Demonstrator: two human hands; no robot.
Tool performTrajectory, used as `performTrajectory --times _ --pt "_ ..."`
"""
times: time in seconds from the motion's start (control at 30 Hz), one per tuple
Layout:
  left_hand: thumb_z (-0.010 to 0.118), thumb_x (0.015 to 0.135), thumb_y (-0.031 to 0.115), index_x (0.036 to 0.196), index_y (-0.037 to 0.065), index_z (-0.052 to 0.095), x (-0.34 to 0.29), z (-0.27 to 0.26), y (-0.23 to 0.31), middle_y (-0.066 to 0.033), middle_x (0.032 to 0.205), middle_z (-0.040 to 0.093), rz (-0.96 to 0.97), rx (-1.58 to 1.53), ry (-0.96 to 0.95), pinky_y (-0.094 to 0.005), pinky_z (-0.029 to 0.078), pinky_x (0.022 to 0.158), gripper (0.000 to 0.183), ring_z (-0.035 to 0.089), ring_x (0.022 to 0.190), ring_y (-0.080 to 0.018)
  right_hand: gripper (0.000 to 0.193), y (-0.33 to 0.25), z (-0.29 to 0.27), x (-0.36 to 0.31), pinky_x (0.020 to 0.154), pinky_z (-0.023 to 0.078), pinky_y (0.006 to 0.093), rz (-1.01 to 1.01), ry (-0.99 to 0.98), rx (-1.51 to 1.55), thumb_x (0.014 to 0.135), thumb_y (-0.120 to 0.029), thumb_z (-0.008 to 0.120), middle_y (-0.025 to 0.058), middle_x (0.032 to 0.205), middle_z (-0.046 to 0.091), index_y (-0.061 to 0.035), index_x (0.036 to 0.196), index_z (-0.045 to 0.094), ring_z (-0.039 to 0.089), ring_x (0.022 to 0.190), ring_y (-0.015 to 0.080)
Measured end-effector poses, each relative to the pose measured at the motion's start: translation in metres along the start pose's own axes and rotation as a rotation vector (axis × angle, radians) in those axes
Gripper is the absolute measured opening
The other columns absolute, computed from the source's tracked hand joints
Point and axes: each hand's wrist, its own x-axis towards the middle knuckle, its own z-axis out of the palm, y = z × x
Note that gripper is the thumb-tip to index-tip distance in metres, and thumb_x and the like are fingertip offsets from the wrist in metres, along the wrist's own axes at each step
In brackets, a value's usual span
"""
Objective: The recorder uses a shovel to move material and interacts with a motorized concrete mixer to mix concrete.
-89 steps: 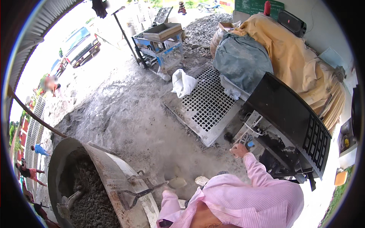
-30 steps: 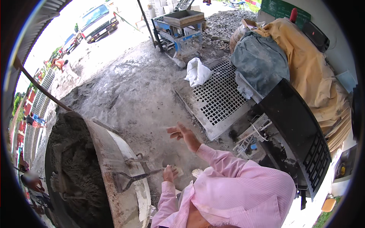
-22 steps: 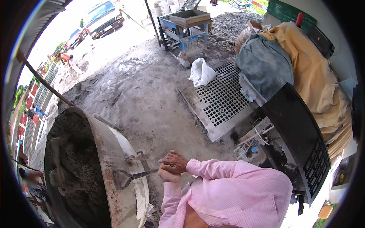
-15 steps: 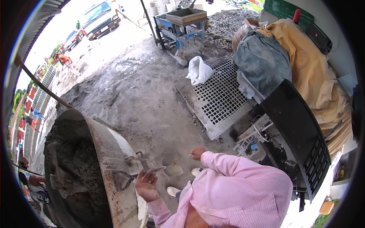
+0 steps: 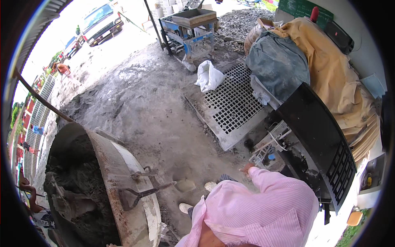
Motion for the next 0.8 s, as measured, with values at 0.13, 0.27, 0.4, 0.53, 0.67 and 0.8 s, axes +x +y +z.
performTrajectory --times 0.13,0.27,0.4,0.53,0.67,0.8 --pt "0.05 0.103 0.035 0.106 -0.002 0.067 0.009 -0.003 -0.07 -0.0211 0.1 0.068 0.134 0.198 -0.003 -0.0443 0.051 0.084 0.042 0.064 0.092 -0.0363 0.05 0.0 0.046 0.119 0.083 0.054 0.0431 -0.233 0.16 -0.348 0.084 -0.039 0.067 0.0146 0.107 0.067 -0.0074 0.123 0.064 0.065 0.105 0.0312" --pt "0.05 0.102 0.036 0.106 -0.003 0.066 0.011 -0.014 -0.088 -0.0231 0.102 0.067 0.246 0.36 -0.008 -0.0466 0.05 0.085 0.043 0.063 0.094 -0.0379 0.05 -0.079 0.006 0.072 0.084 0.053 0.0447 -0.498 -0.187 -0.363 0.084 -0.033 0.064 0.0146 0.104 0.066 -0.007 0.127 0.06 0.064 0.105 0.0353" --pt "0.049 0.102 0.035 0.102 -0.003 0.067 0.026 -0.001 -0.093 -0.022 0.1 0.068 0.271 0.358 0.038 -0.0463 0.051 0.085 0.042 0.064 0.092 -0.038 0.054 -0.095 -0.007 0.051 0.084 0.053 0.0438 -0.384 -0.037 -0.076 0.078 -0.034 0.07 0.0138 0.101 0.067 -0.0043 0.122 0.059 0.065 0.102 0.0345" --pt "0.047 0.103 0.035 0.109 -0.002 0.063 0.054 0.018 -0.147 -0.0204 0.106 0.066 0.231 0.35 -0.001 -0.0435 0.05 0.087 0.041 0.063 0.095 -0.0357 0.064 -0.092 0.005 0.077 0.083 0.053 0.0436 -0.332 0.149 -0.098 0.071 -0.04 0.079 0.0134 0.097 0.071 -0.0061 0.122 0.06 0.068 0.096 0.0312" --pt "0.044 0.101 0.052 0.131 -0.003 0.057 0.037 -0.019 -0.16 -0.0217 0.131 0.06 -0.322 0.368 -0.115 -0.0376 0.043 0.103 0.064 0.056 0.121 -0.0341 0.052 -0.134 0.004 0.056 0.077 0.055 0.0408 -0.432 -0.192 -0.37 0.079 -0.042 0.073 0.0145 0.097 0.072 -0.0038 0.114 0.064 0.071 0.081 0.0278" --pt "0.048 0.103 0.033 0.117 -0.01 0.063 0.043 -0.004 -0.144 -0.0286 0.117 0.064 -0.146 0.316 -0.156 -0.041 0.046 0.096 0.047 0.062 0.107 -0.0403 0.055 -0.146 0.036 0.048 0.078 0.056 0.0392 -0.267 -0.15 0.028 0.087 -0.056 0.059 0.0117 0.088 0.074 -0.0023 0.093 0.073 0.072 0.079 0.0279"
